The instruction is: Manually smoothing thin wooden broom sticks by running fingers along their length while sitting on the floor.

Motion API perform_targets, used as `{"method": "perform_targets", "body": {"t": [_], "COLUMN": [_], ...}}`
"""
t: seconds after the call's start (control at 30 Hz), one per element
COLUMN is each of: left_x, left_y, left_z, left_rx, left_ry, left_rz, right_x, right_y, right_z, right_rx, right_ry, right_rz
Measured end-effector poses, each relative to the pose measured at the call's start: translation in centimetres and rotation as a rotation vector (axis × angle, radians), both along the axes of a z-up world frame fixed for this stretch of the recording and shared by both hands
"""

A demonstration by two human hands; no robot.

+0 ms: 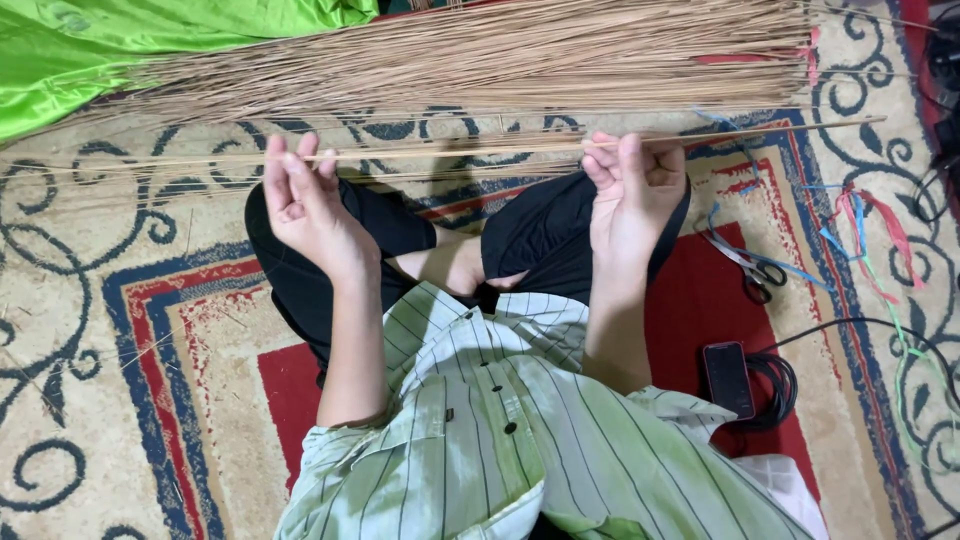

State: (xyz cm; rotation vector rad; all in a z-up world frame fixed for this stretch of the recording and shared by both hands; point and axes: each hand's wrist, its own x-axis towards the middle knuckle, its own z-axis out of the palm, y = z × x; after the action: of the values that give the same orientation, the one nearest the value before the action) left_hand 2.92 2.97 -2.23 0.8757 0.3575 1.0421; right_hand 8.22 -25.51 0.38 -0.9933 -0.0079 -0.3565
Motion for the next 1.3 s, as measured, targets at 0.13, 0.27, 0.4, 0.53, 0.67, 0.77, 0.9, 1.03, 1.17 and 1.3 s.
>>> {"method": "perform_targets", "body": {"t": [0.13,0.27,0.4,0.53,0.67,0.77,0.9,1.03,1.17,1.3], "left_x": [-0.1,-0.1,-0.3,-0.5,-0.2,-0.5,-0.7,-1.1,-1.2,-1.4], "left_y": [-4.8,-4.8,1.2,1.6,-2.9,-5.2,-4.6,-2.7,-1.5,-1.2], "left_z": [1.1,1.5,0.1,-0.5,0.5,1.6,2.5,2.5,2.2,2.3], "left_rx": [0.065,0.124,0.171,0.206,0.18,0.165,0.195,0.233,0.269,0.278], "left_ry": [0.026,0.029,0.028,0.037,0.011,0.009,0.019,0.011,-0.005,-0.007], "left_rz": [-0.211,-0.305,-0.146,-0.143,-0.324,-0.486,-0.497,-0.454,-0.437,-0.423], "right_x": [-2.1,-1.9,0.6,-0.1,-1.5,-2.9,-2.9,-1.8,-2.0,-2.4], "right_y": [4.4,4.8,0.5,1.3,4.2,5.9,5.3,3.1,2.1,1.9], "right_z": [1.7,1.0,-1.6,-0.4,0.4,1.6,1.0,-0.5,-0.4,-0.2], "right_rx": [0.019,0.057,0.017,-0.005,0.011,0.004,-0.01,-0.047,-0.099,-0.121], "right_ry": [0.056,0.055,0.031,0.03,0.041,0.053,0.009,-0.026,-0.073,-0.157], "right_rz": [0.148,0.149,0.012,0.03,0.106,0.156,0.196,0.198,0.221,0.278]}}
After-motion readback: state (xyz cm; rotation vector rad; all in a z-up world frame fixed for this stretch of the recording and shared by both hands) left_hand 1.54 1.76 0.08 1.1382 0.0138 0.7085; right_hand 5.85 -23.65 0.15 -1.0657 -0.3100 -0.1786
